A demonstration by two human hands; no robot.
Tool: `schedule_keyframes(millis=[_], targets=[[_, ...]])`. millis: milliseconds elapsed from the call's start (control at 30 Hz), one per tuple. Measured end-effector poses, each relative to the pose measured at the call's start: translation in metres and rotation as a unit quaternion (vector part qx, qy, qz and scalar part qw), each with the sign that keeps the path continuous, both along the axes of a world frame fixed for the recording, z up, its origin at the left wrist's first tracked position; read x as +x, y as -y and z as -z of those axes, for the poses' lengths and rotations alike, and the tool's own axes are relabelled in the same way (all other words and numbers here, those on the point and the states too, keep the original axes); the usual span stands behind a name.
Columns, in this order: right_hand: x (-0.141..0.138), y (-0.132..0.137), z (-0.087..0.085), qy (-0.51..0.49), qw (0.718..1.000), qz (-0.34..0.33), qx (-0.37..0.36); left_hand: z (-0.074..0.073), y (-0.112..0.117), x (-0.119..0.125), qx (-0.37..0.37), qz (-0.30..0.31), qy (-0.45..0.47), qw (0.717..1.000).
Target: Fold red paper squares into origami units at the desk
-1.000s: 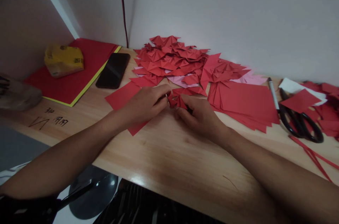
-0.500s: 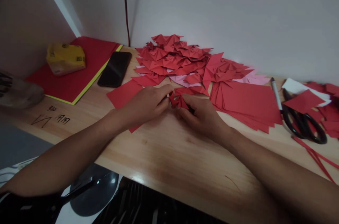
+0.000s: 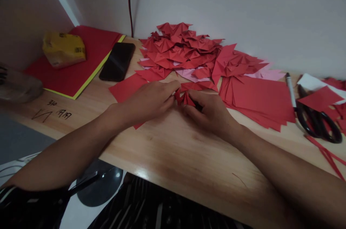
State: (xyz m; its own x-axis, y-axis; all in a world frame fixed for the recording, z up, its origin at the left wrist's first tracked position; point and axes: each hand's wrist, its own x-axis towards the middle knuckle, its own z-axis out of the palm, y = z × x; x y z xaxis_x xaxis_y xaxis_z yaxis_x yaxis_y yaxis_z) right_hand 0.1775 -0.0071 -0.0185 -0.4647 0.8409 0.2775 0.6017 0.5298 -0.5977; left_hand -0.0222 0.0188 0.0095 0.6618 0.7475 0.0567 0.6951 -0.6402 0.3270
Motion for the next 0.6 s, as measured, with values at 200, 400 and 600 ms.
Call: schedule_keyframes(millis=[200, 400, 600], targets=[[-0.0001, 0.0013, -0.0006, 0.011, 1.0, 0.008, -0.009, 0.0026, -0.0013, -0.0007, -0.004, 0.003, 0.015, 1.0], [-0.0008, 0.0011, -0.0014, 0.014, 1.0, 0.007, -0.008, 0.003, -0.0011, -0.0014, -0.005, 0.007, 0.014, 1.0], [-0.0003, 0.0014, -0.0012, 0.021, 1.0, 0.004, -0.003, 0.0022, -0.0003, -0.0012, -0.001, 0.008, 0.013, 1.0]])
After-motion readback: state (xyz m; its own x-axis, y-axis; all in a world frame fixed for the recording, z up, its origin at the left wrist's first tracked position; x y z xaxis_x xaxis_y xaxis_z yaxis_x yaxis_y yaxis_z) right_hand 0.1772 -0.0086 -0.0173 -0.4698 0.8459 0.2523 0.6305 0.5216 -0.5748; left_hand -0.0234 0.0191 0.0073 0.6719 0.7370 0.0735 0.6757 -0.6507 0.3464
